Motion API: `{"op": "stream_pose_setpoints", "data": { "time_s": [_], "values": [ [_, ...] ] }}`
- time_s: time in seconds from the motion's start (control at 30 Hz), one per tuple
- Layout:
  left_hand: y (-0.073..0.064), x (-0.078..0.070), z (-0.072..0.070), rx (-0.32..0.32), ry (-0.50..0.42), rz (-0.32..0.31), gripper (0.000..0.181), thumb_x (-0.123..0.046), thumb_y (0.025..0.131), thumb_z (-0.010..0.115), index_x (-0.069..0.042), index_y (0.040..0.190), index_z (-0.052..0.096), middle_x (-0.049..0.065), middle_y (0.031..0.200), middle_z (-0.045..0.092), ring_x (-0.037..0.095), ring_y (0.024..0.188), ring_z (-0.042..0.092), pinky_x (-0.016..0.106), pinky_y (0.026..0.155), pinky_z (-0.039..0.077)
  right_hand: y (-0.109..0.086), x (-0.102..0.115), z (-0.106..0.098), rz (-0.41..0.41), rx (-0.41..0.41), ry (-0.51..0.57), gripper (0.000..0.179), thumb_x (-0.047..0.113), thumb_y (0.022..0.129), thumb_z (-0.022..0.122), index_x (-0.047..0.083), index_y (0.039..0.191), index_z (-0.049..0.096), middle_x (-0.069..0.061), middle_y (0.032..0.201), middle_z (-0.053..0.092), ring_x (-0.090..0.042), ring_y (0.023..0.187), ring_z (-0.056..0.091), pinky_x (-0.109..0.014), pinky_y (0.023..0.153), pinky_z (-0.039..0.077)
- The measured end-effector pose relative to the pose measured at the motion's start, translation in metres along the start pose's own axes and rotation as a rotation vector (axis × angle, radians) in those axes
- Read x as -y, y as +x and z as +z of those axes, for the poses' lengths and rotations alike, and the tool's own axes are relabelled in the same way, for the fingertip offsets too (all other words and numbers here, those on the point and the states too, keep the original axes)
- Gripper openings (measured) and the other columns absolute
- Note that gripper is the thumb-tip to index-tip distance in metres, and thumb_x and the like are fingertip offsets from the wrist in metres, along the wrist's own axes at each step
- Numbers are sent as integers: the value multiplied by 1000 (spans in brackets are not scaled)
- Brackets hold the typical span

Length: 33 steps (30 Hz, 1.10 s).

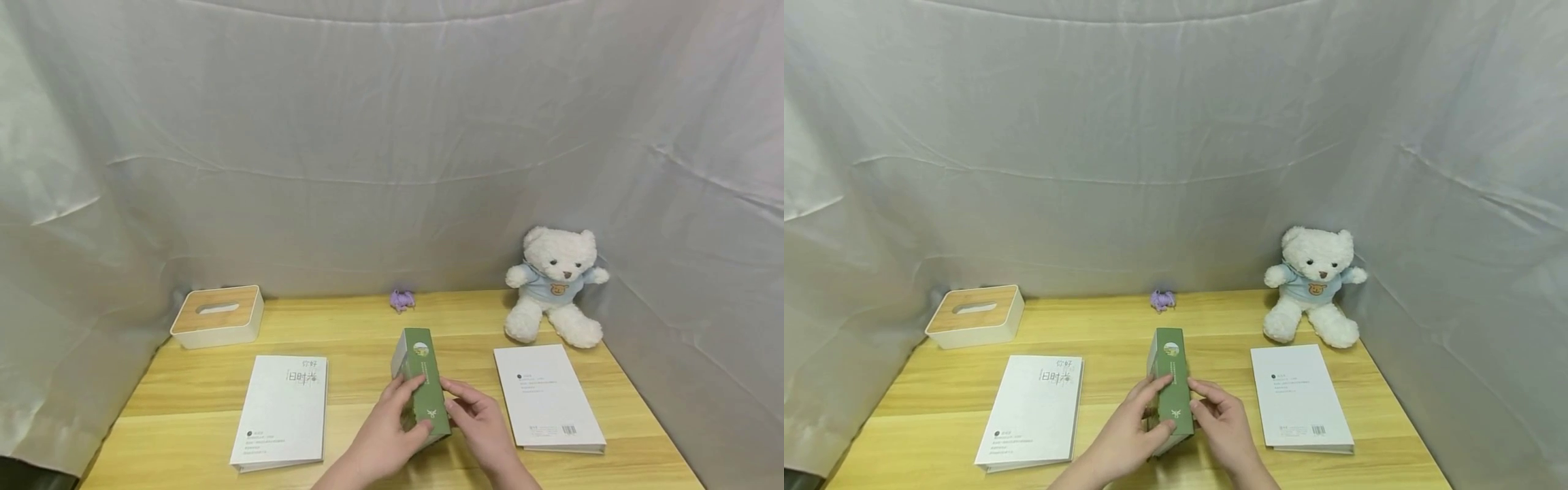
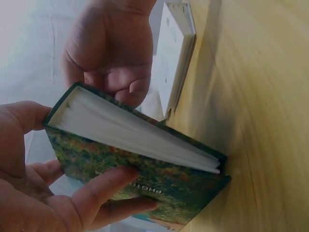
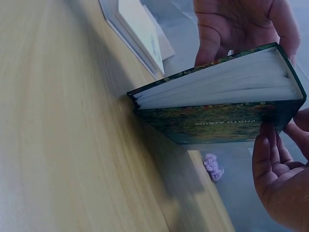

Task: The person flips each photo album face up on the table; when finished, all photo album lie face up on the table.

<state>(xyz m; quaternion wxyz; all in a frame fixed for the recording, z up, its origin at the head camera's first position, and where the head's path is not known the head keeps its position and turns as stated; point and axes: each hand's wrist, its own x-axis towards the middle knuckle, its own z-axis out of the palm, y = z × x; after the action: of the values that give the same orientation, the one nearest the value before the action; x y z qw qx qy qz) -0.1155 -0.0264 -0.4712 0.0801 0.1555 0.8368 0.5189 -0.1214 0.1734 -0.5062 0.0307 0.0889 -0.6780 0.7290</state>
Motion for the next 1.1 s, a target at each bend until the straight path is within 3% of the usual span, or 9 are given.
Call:
{"op": "stream_pose_setpoints", "data": {
  "time_s": [0.17,0.3,0.43,0.7,0.97,1.1],
  "values": [
    [1,2,2,-50,-26,17,72,-36,92,78,-15,156,52,35,162,34,56,133,50,69,99,52,0,-2,-2,-35,38,6,37,-6,100,64,-17,135,59,3,127,71,-14,91,72,-31,74,64],
    [2,4,2,-51,-76,22,72,-36,91,82,-13,153,53,30,160,39,46,122,58,46,87,62,0,-4,-3,-63,86,3,38,-6,101,62,-18,137,57,5,129,70,-13,93,71,-29,76,63],
    [2,5,1,-45,-117,13,73,-37,89,85,-14,151,53,22,158,42,35,113,60,27,74,60,0,-3,-2,-60,89,-30,39,-4,101,64,-16,137,59,3,129,69,-13,92,69,-28,76,62],
    [2,5,-1,-51,-128,-2,75,-34,86,88,-16,150,53,20,159,42,36,112,61,29,75,60,-1,-5,1,17,69,3,45,-3,101,63,-17,143,53,-30,136,59,-14,93,72,-29,77,63],
    [0,3,-3,-35,-216,-34,76,-22,83,88,-19,149,51,23,160,39,47,117,62,27,71,62,0,-13,2,-2,160,75,43,-2,106,56,-23,143,45,-7,122,66,-12,98,70,-32,79,64],
    [1,4,-2,-49,-231,-28,77,-22,83,88,-16,149,50,24,159,38,45,116,63,27,70,62,0,-14,4,9,158,55,43,-1,107,55,-22,144,45,-6,120,67,-11,98,70,-32,79,64]
  ]
}}
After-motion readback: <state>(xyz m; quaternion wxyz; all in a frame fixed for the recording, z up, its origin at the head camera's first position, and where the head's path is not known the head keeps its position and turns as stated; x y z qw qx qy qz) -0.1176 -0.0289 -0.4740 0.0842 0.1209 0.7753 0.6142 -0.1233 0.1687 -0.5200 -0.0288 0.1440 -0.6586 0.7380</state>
